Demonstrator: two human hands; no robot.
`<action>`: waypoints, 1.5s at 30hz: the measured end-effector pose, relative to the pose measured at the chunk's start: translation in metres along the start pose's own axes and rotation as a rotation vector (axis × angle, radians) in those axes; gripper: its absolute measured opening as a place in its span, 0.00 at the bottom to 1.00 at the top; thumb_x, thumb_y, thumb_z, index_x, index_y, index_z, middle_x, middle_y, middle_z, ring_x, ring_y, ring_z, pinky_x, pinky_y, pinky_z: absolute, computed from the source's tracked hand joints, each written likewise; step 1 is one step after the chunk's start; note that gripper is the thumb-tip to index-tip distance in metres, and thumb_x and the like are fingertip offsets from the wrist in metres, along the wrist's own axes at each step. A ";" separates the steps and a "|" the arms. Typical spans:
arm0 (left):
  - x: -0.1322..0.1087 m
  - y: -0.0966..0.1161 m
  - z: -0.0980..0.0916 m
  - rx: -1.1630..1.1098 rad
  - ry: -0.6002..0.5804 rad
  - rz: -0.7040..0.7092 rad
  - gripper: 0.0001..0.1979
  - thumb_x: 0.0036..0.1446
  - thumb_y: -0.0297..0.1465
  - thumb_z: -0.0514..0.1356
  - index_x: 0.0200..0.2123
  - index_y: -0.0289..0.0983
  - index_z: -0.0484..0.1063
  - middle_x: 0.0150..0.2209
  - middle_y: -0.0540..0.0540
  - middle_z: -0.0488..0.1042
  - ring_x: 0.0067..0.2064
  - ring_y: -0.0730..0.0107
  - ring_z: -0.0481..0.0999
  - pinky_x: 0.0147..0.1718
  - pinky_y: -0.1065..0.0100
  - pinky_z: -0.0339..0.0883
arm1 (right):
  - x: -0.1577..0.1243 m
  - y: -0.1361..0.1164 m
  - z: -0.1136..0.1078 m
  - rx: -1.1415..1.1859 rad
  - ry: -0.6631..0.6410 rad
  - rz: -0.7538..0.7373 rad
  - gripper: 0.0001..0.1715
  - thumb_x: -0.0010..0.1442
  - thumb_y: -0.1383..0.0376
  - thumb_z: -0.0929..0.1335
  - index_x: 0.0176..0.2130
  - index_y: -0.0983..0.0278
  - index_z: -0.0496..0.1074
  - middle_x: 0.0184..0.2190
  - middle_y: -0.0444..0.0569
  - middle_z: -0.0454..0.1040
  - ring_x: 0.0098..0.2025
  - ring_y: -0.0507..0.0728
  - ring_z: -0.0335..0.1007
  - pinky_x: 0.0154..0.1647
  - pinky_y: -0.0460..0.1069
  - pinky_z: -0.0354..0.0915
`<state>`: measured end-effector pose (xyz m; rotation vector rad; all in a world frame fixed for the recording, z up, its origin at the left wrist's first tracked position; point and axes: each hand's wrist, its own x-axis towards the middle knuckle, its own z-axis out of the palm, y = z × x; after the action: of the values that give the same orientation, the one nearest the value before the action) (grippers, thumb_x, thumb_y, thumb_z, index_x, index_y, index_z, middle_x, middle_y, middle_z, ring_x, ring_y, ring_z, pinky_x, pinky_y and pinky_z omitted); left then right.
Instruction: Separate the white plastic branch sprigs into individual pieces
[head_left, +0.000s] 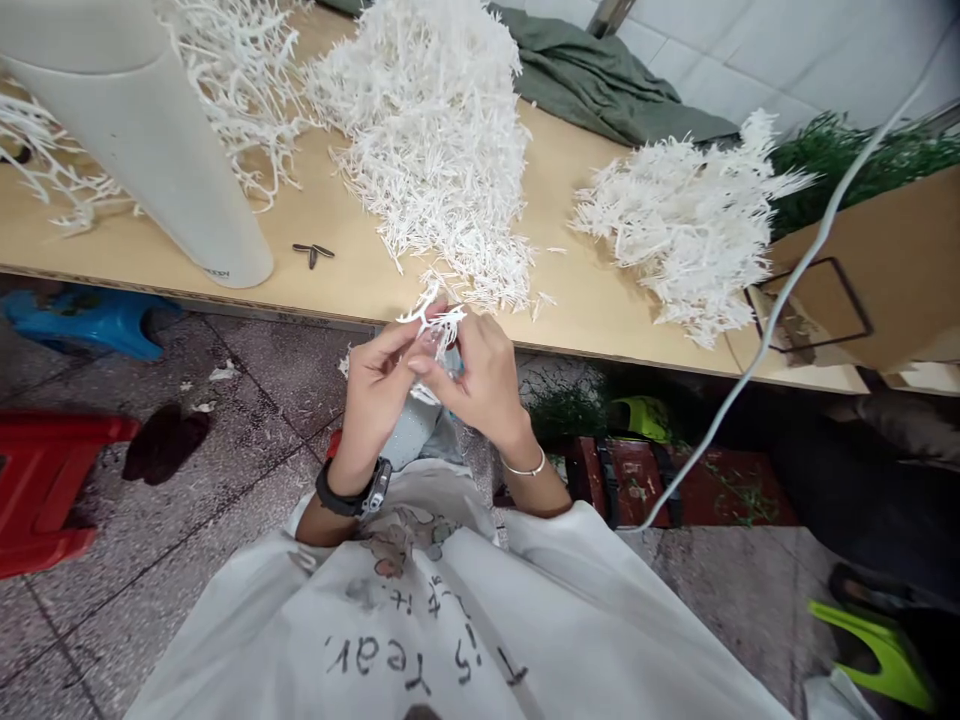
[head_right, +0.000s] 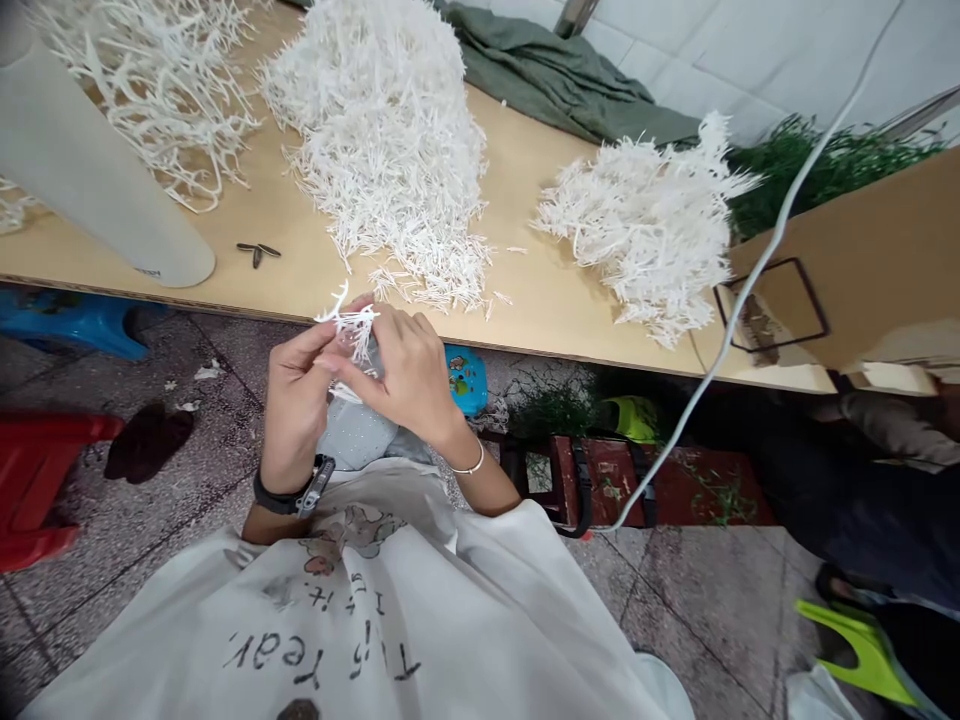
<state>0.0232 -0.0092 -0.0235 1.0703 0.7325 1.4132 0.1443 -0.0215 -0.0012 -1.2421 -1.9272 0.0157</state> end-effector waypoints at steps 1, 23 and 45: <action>0.000 -0.002 0.001 -0.012 0.034 0.002 0.10 0.51 0.35 0.66 0.39 0.43 0.81 0.44 0.48 0.81 0.48 0.65 0.78 0.50 0.65 0.70 | 0.000 0.001 0.002 -0.020 -0.018 -0.013 0.24 0.61 0.44 0.60 0.39 0.61 0.64 0.30 0.49 0.70 0.33 0.57 0.64 0.35 0.53 0.59; 0.007 -0.018 -0.002 -0.197 0.134 -0.035 0.11 0.47 0.42 0.69 0.32 0.42 0.81 0.35 0.50 0.82 0.44 0.70 0.79 0.45 0.73 0.71 | 0.027 0.012 0.018 -0.187 -0.040 0.015 0.32 0.58 0.36 0.55 0.36 0.61 0.59 0.26 0.45 0.64 0.30 0.55 0.62 0.31 0.50 0.57; -0.002 0.004 0.005 -0.315 0.002 -0.080 0.07 0.49 0.36 0.69 0.32 0.42 0.82 0.30 0.49 0.81 0.28 0.74 0.78 0.28 0.75 0.72 | 0.016 0.019 0.003 0.606 0.443 0.258 0.26 0.68 0.52 0.54 0.22 0.59 0.45 0.16 0.37 0.43 0.16 0.48 0.39 0.19 0.47 0.45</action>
<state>0.0258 -0.0121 -0.0185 0.7862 0.5262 1.4058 0.1539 0.0017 -0.0014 -0.9650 -1.2382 0.3955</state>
